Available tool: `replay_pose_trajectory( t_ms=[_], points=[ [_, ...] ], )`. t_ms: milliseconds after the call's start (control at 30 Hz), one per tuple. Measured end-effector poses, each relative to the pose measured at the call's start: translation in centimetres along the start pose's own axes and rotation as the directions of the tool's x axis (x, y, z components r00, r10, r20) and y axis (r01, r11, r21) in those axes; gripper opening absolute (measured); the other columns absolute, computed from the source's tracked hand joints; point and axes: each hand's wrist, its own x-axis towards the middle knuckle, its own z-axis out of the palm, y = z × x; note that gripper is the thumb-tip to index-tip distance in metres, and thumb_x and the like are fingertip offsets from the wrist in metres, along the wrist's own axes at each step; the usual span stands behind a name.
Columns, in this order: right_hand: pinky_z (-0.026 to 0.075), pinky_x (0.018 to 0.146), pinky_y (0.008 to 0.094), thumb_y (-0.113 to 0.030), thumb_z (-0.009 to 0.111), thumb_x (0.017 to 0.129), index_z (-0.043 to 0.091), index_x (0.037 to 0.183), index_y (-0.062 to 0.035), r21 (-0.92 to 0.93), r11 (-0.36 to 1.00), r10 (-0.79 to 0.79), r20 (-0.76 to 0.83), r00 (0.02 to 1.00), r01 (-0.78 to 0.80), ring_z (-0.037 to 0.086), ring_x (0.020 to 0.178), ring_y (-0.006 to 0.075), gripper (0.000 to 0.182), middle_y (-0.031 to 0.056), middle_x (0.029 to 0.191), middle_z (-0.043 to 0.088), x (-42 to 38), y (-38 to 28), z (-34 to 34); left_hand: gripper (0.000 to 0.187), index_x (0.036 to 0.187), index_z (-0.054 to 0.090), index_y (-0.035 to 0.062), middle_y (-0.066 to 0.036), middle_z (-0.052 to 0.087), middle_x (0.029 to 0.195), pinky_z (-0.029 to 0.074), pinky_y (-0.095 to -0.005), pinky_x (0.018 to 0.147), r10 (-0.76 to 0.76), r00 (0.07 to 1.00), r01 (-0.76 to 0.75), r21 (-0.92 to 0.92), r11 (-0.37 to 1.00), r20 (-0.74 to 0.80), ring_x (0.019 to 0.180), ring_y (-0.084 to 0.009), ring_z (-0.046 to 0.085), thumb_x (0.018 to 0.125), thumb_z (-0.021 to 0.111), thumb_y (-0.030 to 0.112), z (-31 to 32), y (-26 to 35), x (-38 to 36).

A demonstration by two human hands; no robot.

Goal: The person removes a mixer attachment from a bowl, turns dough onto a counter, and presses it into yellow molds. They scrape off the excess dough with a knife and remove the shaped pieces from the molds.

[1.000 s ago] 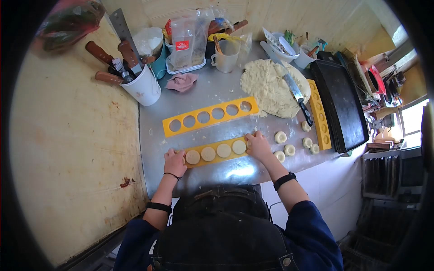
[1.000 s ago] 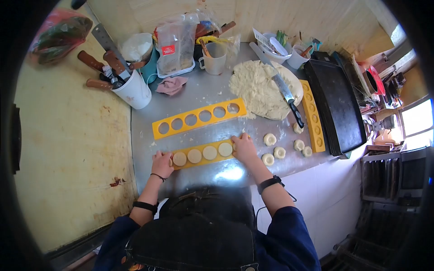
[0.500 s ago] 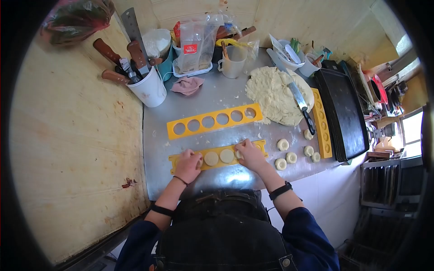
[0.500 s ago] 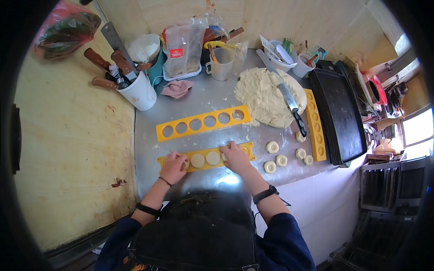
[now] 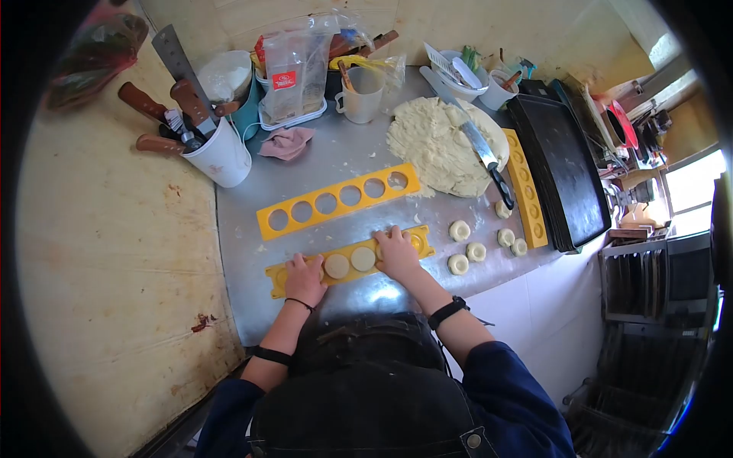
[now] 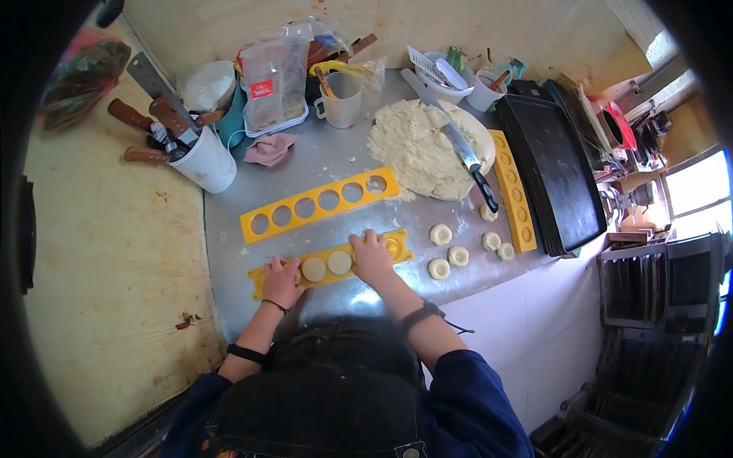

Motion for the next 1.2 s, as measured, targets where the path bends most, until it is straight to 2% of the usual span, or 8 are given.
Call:
replay_pose_trajectory(
  t_ms=[200, 267, 433, 567, 633, 833, 900, 1200],
  points=[
    [0.051, 0.082, 0.0460, -0.011, 0.072, 0.065, 0.053, 0.117, -0.0168, 0.033, 0.999, -0.019, 0.008, 1.000, 0.018, 0.049, 0.104, 0.0397, 0.055, 0.0157, 0.111, 0.046, 0.6, 0.5, 0.9, 0.044, 0.105, 0.059, 0.0145, -0.015, 0.047, 0.108, 0.046, -0.0426, 0.086, 0.028, 1.000, -0.028, -0.036, 0.999, 0.001, 0.103, -0.0367, 0.046, 0.064, 0.074, 0.010, 0.3, -0.4, 0.7],
    [0.050, 0.084, 0.0448, -0.010, 0.071, 0.065, 0.054, 0.112, -0.0145, 0.056, 0.986, -0.154, -0.014, 0.988, 0.154, 0.049, 0.104, 0.0382, 0.050, 0.0155, 0.109, 0.047, 0.5, 1.5, 1.0, 0.040, 0.101, 0.059, 0.0133, -0.015, 0.047, 0.105, 0.046, -0.0424, 0.085, 0.042, 0.999, -0.042, -0.044, 0.998, 0.007, 0.101, -0.0364, 0.047, 0.063, 0.072, 0.008, 0.3, -1.2, 0.7],
    [0.049, 0.083, 0.0420, -0.007, 0.069, 0.066, 0.053, 0.107, -0.0115, 0.155, 0.952, -0.254, -0.083, 0.964, 0.264, 0.049, 0.104, 0.0350, 0.044, 0.0152, 0.107, 0.047, -0.9, 1.6, -1.2, 0.035, 0.095, 0.058, 0.0123, -0.014, 0.049, 0.101, 0.045, -0.0425, 0.082, 0.075, 0.918, -0.239, -0.393, 0.888, -0.389, 0.097, -0.0341, 0.050, 0.062, 0.068, 0.007, 0.9, -3.7, -1.1],
    [0.049, 0.082, 0.0416, -0.006, 0.068, 0.067, 0.053, 0.106, -0.0114, 0.196, 0.942, -0.248, -0.135, 0.959, 0.271, 0.050, 0.102, 0.0357, 0.042, 0.0151, 0.106, 0.047, -1.4, -1.2, -2.7, 0.034, 0.095, 0.058, 0.0105, -0.014, 0.049, 0.102, 0.045, -0.0426, 0.082, 0.147, 0.921, -0.280, -0.348, 0.895, -0.362, 0.097, -0.0348, 0.051, 0.063, 0.069, 0.007, -1.2, -0.6, -1.0],
    [0.049, 0.082, 0.0421, -0.006, 0.068, 0.067, 0.053, 0.106, -0.0114, 0.180, 0.937, -0.287, -0.098, 0.953, 0.301, 0.050, 0.102, 0.0359, 0.042, 0.0150, 0.106, 0.048, -0.6, -2.3, -1.5, 0.042, 0.102, 0.057, 0.0110, -0.014, 0.049, 0.105, 0.046, -0.0417, 0.083, 0.300, 0.916, -0.371, -0.280, 0.886, -0.265, 0.099, -0.0355, 0.050, 0.063, 0.072, 0.009, -1.0, 1.1, 0.2],
    [0.049, 0.077, 0.0462, -0.017, 0.072, 0.065, 0.054, 0.106, -0.0091, -0.066, 0.979, -0.199, -0.069, 0.978, 0.195, 0.052, 0.100, 0.0340, 0.045, 0.0141, 0.106, 0.051, 0.2, -4.5, 0.6, 0.068, 0.119, 0.049, 0.0153, -0.014, 0.046, 0.119, 0.050, -0.0436, 0.083, 0.215, 0.977, -0.215, 0.069, 0.974, 0.020, 0.106, -0.0345, 0.049, 0.059, 0.081, 0.020, -0.7, 4.5, 1.6],
    [0.050, 0.074, 0.0466, -0.019, 0.071, 0.065, 0.055, 0.105, -0.0099, -0.133, 0.966, -0.246, -0.204, 0.948, 0.222, 0.053, 0.099, 0.0321, 0.044, 0.0137, 0.105, 0.052, -0.9, -5.3, -0.7, 0.069, 0.120, 0.049, 0.0156, -0.014, 0.045, 0.121, 0.050, -0.0441, 0.083, 0.191, 0.982, -0.190, 0.073, 0.979, -0.007, 0.107, -0.0352, 0.049, 0.059, 0.081, 0.021, -1.0, 4.8, 1.4],
    [0.056, 0.071, 0.0396, -0.013, 0.064, 0.074, 0.056, 0.101, -0.0114, -0.058, 0.990, -0.137, -0.108, 0.985, 0.131, 0.052, 0.102, 0.0342, 0.028, 0.0133, 0.107, 0.051, 0.3, -4.7, 3.2, 0.056, 0.116, 0.053, 0.0134, -0.016, 0.049, 0.113, 0.050, -0.0447, 0.080, 0.146, 0.986, -0.145, 0.015, 0.989, -0.084, 0.101, -0.0377, 0.049, 0.065, 0.076, 0.017, 4.1, 3.7, 2.7]
  ],
)
